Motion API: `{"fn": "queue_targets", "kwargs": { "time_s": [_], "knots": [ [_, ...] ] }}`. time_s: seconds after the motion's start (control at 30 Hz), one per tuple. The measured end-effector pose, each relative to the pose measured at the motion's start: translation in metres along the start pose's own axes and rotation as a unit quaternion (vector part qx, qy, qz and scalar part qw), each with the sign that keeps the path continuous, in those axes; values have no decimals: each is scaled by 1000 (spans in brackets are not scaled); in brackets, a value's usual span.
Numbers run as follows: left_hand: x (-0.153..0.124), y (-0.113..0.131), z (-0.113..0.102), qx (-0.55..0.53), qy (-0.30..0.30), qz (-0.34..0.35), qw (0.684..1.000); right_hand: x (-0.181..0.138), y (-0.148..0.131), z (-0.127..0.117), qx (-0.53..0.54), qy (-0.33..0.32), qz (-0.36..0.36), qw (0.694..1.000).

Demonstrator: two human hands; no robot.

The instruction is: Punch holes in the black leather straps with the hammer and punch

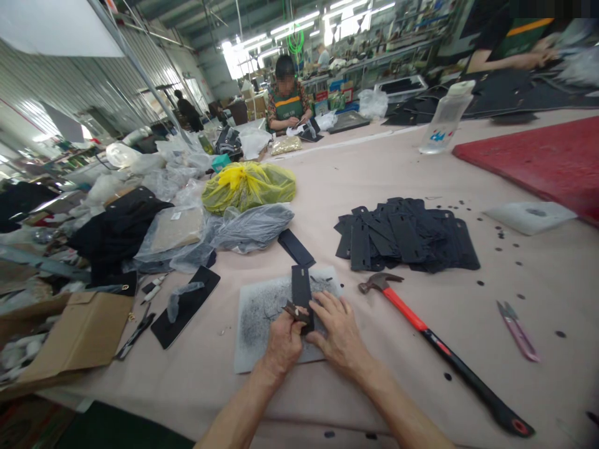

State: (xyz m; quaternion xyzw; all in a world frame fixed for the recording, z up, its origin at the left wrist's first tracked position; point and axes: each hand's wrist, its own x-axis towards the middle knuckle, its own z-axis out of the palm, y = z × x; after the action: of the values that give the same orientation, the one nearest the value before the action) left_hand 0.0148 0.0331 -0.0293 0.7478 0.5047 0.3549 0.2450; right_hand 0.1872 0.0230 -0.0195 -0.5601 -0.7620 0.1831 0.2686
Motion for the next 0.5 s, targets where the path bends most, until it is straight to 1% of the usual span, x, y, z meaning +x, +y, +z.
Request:
{"fn": "queue_targets", "kwargs": {
  "time_s": [0.07, 0.13, 0.2, 0.23, 0.27, 0.3, 0.4, 0.47, 0.5],
  "knots": [
    [-1, -1, 1, 4, 2, -1, 1000, -8, 10, -13, -2, 47, -3, 999],
    [-2, -2, 3, 7, 7, -1, 1000, -21, 28, -32, -27, 116, 14, 993],
    [-3, -3, 4, 11, 9, 1, 1000, -39, 52, -51, -76, 166, 54, 982],
    [-3, -3, 4, 12, 9, 1, 1000, -49, 66, -61, -107, 175, 83, 975],
    [-4, -3, 5, 11, 9, 2, 1000, -59, 78, -69, -139, 169, 114, 969],
    [-4, -2, 4, 10, 8, 3, 1000, -70, 90, -76, -167, 150, 147, 963],
    [-3, -2, 3, 1, 3, 2, 1000, -93, 113, -88, -198, 49, 221, 954],
    [-3, -2, 3, -2, -1, 0, 1000, -98, 116, -91, -149, -2, 266, 952],
    [-3, -2, 2, -2, -1, -1, 1000, -98, 114, -92, -82, -19, 304, 949]
  ]
}}
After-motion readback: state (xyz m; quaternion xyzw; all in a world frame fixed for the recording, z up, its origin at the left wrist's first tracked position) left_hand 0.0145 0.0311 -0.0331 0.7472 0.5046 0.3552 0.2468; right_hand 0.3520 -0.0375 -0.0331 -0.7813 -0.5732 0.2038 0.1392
